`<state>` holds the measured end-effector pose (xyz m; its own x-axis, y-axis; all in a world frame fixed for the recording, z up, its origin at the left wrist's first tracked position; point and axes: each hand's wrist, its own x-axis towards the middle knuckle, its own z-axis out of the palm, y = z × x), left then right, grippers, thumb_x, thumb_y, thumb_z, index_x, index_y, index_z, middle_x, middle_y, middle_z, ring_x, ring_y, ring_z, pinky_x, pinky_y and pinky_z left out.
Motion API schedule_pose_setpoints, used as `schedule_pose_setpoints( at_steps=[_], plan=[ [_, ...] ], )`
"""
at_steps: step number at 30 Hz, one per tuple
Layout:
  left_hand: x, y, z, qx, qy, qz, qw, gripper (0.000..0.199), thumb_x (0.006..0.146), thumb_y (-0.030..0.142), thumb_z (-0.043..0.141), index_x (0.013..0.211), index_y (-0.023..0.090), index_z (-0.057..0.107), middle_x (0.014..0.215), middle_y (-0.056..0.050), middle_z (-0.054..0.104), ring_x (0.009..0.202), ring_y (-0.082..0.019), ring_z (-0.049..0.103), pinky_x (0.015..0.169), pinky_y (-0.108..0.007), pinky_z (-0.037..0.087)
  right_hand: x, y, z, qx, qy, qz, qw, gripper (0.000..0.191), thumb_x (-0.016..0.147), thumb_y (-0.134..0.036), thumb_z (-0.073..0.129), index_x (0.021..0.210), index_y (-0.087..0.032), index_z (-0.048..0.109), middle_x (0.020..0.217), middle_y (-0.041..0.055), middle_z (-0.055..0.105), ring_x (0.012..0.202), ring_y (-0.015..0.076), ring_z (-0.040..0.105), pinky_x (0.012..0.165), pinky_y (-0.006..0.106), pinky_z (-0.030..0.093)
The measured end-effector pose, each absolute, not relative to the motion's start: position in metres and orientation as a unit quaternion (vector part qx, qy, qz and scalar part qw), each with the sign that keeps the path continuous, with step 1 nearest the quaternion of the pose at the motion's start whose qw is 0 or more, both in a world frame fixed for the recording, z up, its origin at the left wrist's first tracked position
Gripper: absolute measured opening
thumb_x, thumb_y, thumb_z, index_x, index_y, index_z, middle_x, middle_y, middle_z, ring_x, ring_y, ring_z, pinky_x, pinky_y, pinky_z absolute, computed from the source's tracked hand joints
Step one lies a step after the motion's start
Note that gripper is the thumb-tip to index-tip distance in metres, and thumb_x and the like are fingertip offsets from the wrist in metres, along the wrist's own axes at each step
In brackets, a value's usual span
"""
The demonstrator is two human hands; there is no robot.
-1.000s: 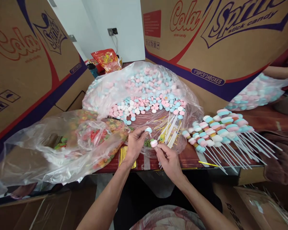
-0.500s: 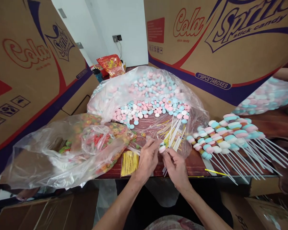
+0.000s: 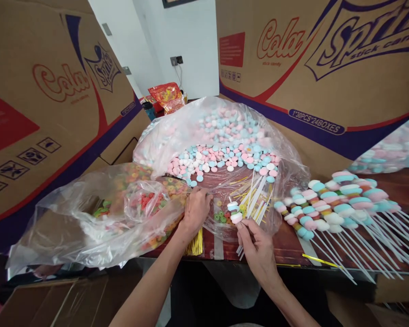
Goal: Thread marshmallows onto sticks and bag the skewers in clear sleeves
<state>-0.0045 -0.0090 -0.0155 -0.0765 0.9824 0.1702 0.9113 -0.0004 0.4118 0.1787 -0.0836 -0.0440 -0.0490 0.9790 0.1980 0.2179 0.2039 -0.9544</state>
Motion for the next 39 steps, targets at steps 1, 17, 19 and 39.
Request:
schedule_pose_setpoints(
  at_steps=[1, 17, 19, 39],
  plan=[
    [-0.001, -0.009, -0.016, 0.674, 0.711, 0.190, 0.072, 0.017, 0.089, 0.018, 0.053, 0.086, 0.019, 0.069, 0.092, -0.011, 0.065, 0.083, -0.023, 0.062, 0.075, -0.032, 0.047, 0.178, -0.084, -0.044, -0.492, -0.612, 0.389, 0.482, 0.029, 0.099, -0.033, 0.047, 0.074, -0.020, 0.053, 0.055, -0.0064, 0.042, 0.049, 0.0090, 0.042, 0.049, 0.020, 0.037],
    [-0.001, -0.032, -0.021, 0.429, 0.560, 0.544, 0.455, 0.027, 0.074, 0.034, 0.074, 0.094, 0.016, 0.073, 0.082, -0.004, 0.073, 0.074, -0.016, 0.066, 0.073, -0.029, 0.052, 0.174, -0.081, -0.042, -0.406, -0.686, 0.304, 0.521, 0.021, 0.095, -0.020, 0.052, 0.105, -0.020, 0.071, 0.095, 0.0072, 0.077, 0.086, 0.0209, 0.074, 0.078, 0.030, 0.059],
    [0.003, -0.034, -0.019, 0.432, 0.554, 0.556, 0.444, 0.025, 0.073, 0.032, 0.075, 0.092, 0.017, 0.076, 0.088, -0.004, 0.076, 0.079, -0.017, 0.067, 0.078, -0.030, 0.052, 0.174, -0.081, -0.042, -0.406, -0.688, 0.304, 0.518, 0.022, 0.095, -0.020, 0.053, 0.105, -0.019, 0.072, 0.096, 0.0075, 0.078, 0.086, 0.0212, 0.074, 0.078, 0.030, 0.059],
    [-0.001, -0.045, -0.017, 0.345, 0.519, 0.561, 0.544, 0.032, 0.069, 0.038, 0.082, 0.094, 0.018, 0.077, 0.086, -0.003, 0.073, 0.077, -0.012, 0.064, 0.077, -0.025, 0.052, 0.176, -0.080, -0.041, -0.413, -0.679, 0.367, 0.482, 0.022, 0.095, -0.023, 0.052, 0.097, -0.017, 0.073, 0.087, 0.0054, 0.076, 0.078, 0.0180, 0.071, 0.072, 0.023, 0.054]
  ],
)
